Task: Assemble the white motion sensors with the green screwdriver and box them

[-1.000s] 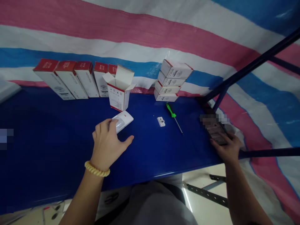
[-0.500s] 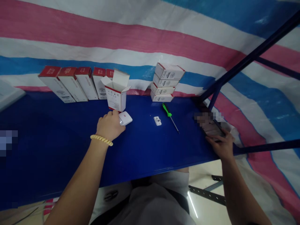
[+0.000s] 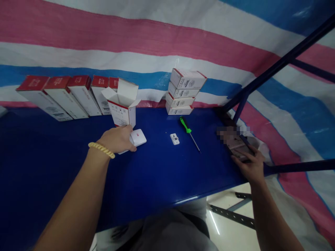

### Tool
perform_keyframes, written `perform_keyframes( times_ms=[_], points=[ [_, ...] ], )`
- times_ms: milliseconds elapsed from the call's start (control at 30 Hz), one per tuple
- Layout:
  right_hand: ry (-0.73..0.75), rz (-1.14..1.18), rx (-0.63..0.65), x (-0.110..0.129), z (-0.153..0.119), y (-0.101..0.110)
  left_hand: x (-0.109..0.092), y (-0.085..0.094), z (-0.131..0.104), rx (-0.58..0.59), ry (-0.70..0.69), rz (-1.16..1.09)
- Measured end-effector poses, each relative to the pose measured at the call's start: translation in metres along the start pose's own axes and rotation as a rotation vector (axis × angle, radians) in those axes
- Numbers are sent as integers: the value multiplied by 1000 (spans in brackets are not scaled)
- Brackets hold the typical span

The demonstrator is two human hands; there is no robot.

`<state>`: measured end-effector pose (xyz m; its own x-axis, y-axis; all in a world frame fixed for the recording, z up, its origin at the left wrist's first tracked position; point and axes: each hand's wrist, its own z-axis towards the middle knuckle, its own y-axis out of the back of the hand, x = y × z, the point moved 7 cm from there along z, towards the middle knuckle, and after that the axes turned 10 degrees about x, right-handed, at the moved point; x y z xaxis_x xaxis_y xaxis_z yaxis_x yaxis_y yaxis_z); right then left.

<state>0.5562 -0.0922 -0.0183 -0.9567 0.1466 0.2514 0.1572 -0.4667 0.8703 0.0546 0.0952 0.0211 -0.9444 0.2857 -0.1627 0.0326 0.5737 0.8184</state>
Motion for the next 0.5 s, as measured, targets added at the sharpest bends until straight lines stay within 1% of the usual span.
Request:
perform_keyframes(
  times_ms=[100,300,400,500],
  points=[
    [-12,-21,-37,1,0,4,6,-4,-1,-39,-49,-40],
    [3,-81,-61,4,0,6,25,-15,-1,-216,-193,-117],
    [33,-87,-74,4,-1,6,31,-21,-1,-247,-234,-148],
    [51,-94,-86,4,-1,6,34,-23,-2,-265,-243,-173]
  ],
)
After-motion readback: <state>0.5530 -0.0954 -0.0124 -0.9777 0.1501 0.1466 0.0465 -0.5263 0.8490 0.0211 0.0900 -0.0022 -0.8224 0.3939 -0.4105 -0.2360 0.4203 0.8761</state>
